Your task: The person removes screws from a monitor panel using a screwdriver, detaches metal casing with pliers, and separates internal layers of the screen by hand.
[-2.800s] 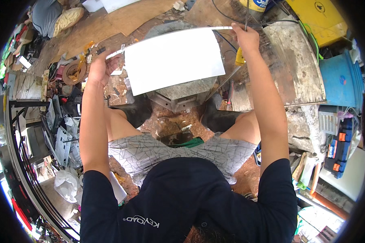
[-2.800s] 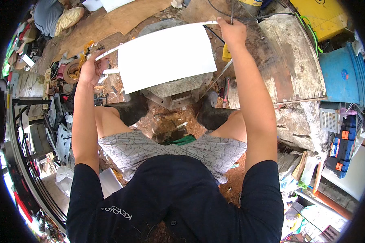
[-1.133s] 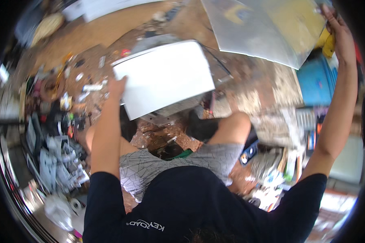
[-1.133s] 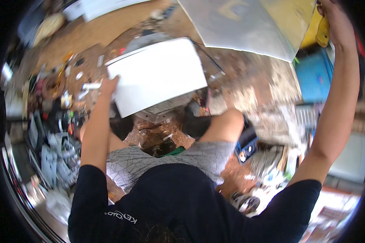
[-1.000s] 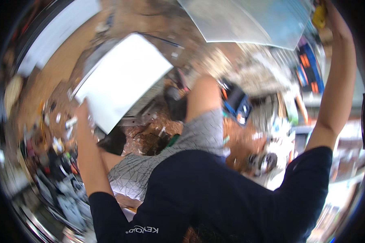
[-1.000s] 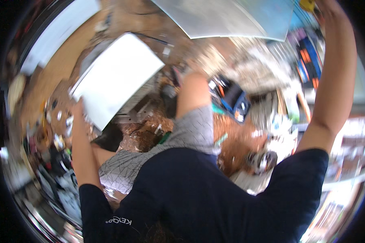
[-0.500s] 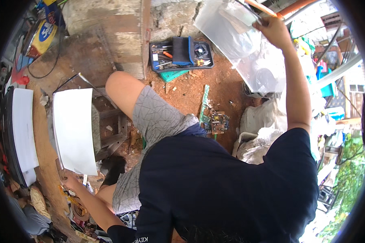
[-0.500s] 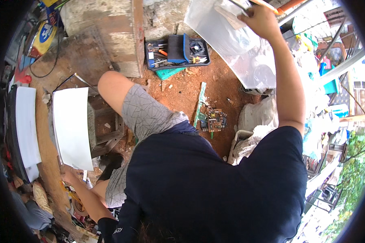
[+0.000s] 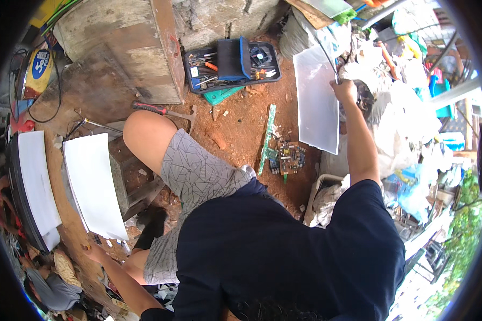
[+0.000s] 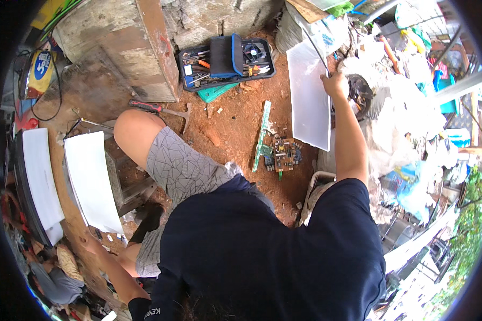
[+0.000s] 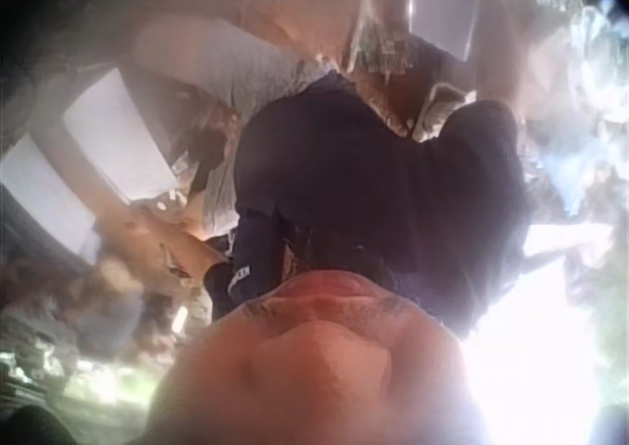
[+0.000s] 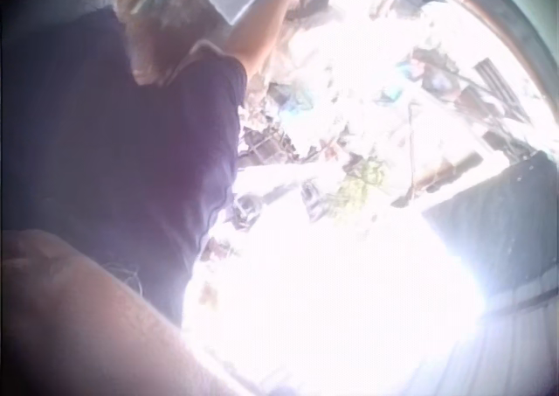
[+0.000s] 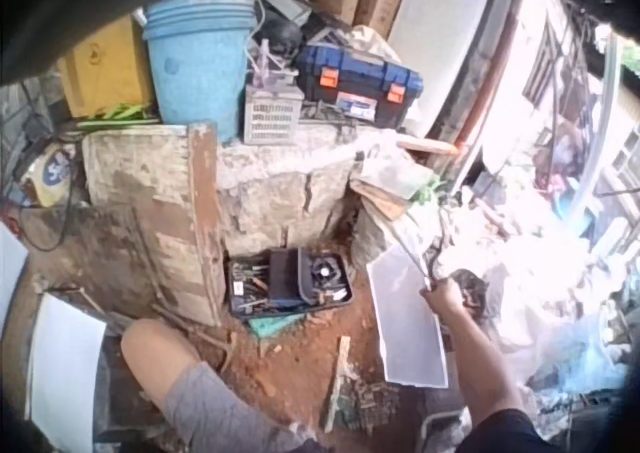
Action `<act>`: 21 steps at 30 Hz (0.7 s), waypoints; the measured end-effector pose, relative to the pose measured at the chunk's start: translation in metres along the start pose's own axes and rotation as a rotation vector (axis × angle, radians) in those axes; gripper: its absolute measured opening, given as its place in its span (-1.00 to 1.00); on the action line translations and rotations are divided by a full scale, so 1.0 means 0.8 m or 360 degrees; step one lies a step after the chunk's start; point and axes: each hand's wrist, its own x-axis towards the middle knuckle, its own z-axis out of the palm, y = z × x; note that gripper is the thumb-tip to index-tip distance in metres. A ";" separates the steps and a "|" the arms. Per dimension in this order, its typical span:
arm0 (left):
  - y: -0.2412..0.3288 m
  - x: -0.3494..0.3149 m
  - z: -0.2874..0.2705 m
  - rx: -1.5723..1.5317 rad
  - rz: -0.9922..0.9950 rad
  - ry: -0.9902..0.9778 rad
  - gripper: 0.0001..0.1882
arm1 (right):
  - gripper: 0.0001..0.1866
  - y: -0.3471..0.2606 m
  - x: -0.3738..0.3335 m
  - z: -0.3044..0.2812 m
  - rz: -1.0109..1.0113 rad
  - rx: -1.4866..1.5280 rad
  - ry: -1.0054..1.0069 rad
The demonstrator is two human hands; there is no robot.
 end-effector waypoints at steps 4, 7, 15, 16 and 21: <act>0.000 -0.011 -0.012 0.0062 0.0094 -0.0028 -0.27 | -0.50 -0.009 0.076 0.073 -0.0001 -0.0001 -0.0024; -0.008 -0.021 -0.029 0.0113 0.0086 -0.0065 -0.24 | -0.51 -0.026 0.144 0.095 -0.0142 0.0033 0.0011; 0.003 -0.051 -0.047 0.0087 0.0006 -0.0080 -0.28 | -0.62 -0.110 0.240 0.054 -0.0155 -0.0320 0.0132; 0.005 -0.056 -0.045 0.0062 -0.0003 -0.0117 -0.29 | -0.62 -0.116 0.236 0.053 -0.0099 -0.0295 0.0147; -0.009 -0.065 -0.033 -0.0204 0.0070 -0.0197 -0.36 | -0.62 -0.094 0.149 0.084 -0.0055 -0.0195 0.0079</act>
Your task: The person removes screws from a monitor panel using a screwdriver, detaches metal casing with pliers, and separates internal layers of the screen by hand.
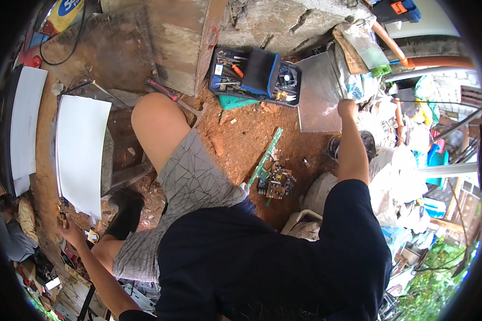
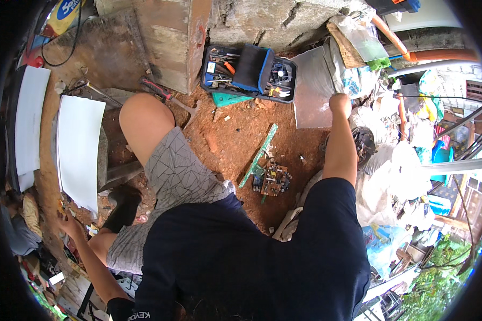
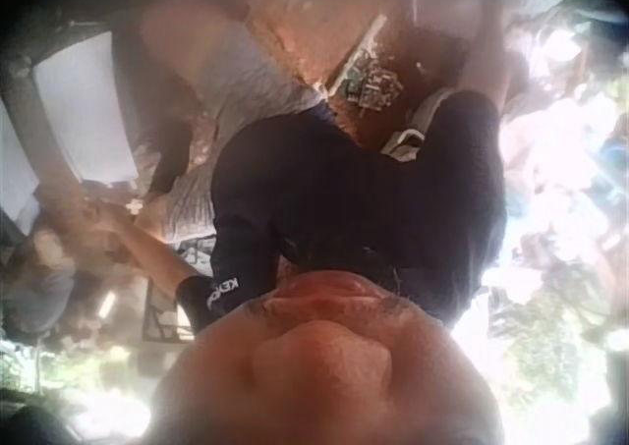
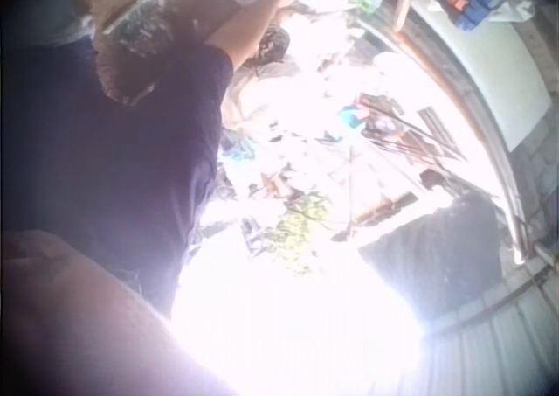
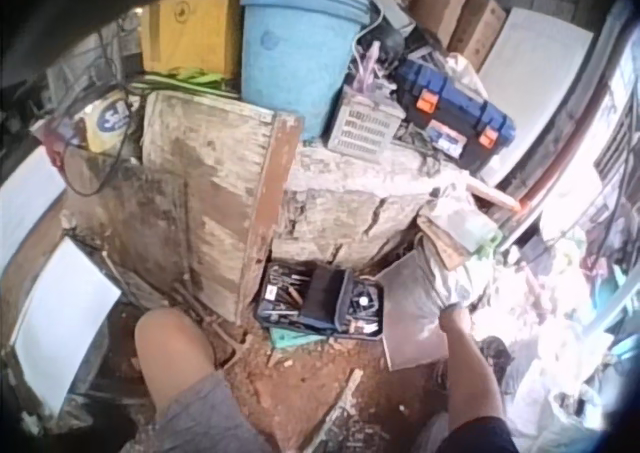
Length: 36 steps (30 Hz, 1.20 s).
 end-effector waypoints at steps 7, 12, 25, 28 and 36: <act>-0.041 0.011 0.031 -0.0050 0.0272 -0.0246 -0.38 | -0.70 -0.093 -0.231 -0.014 -0.0385 0.1310 -0.0370; -0.018 -0.005 0.052 0.0438 0.0151 -0.0268 -0.07 | -0.74 -0.291 -0.372 -0.152 -0.1127 0.1808 -0.0701; -0.001 -0.029 0.054 -0.0193 -0.0825 -0.0491 0.09 | -0.65 -0.657 -0.659 -0.151 -0.2513 0.0457 -0.0476; -0.015 -0.012 0.070 -0.0229 -0.0964 -0.0609 0.09 | -0.67 -0.684 -0.699 -0.142 -0.2659 0.0499 -0.0480; -0.033 0.028 0.114 -0.0842 -0.1168 -0.0269 -0.17 | -0.62 -0.837 -0.850 -0.139 -0.3253 0.0321 -0.0269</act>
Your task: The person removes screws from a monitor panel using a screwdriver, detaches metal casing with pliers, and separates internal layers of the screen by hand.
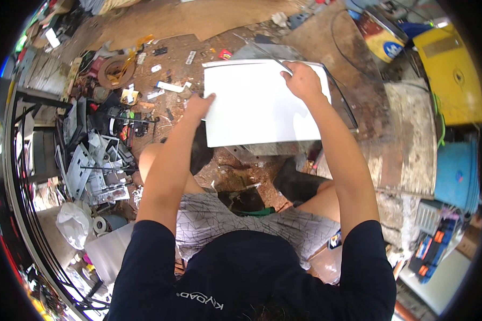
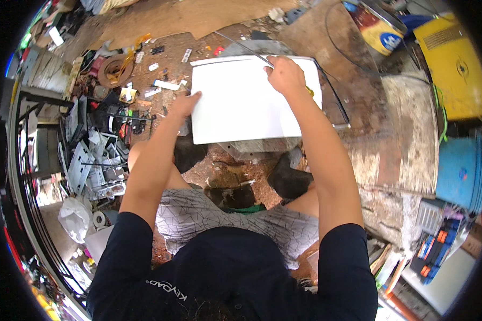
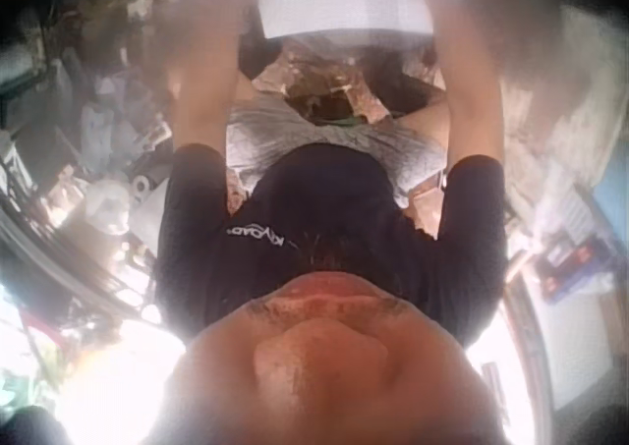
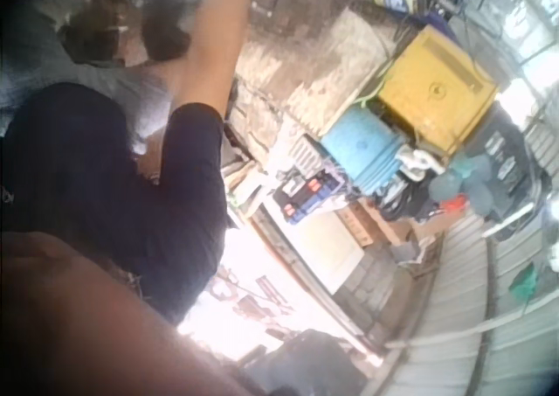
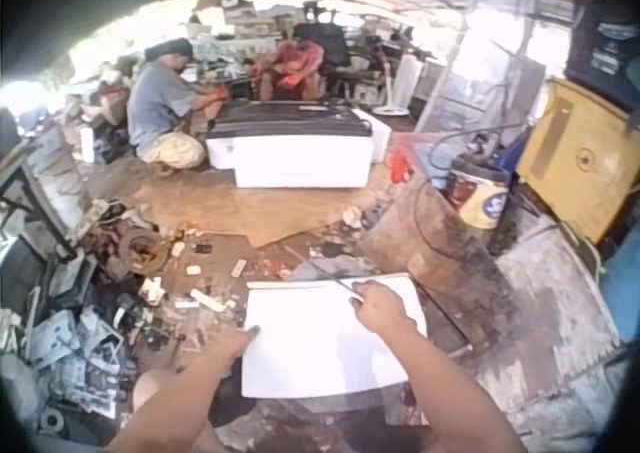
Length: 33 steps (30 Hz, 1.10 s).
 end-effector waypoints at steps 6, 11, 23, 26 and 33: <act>0.006 -0.009 0.009 0.0037 -0.0015 0.0125 -0.33 | -0.64 -0.018 0.110 0.064 -0.0106 -0.0249 -0.0233; 0.025 -0.025 0.010 -0.0057 -0.0066 0.0184 -0.40 | -0.67 0.008 0.118 0.089 -0.0152 -0.0317 -0.0304; 0.103 -0.224 -0.147 -0.1048 0.0506 0.0155 -0.68 | -0.61 0.078 0.107 -0.111 -0.0436 0.0170 0.0589; 0.108 -0.278 -0.224 -0.1189 0.0894 0.0350 -0.69 | -0.55 0.124 0.100 -0.181 -0.0488 0.0316 0.0761; 0.006 -0.378 -0.444 -0.0979 0.1139 0.1328 -0.63 | -0.57 0.167 0.046 -0.295 -0.0287 0.0575 0.0879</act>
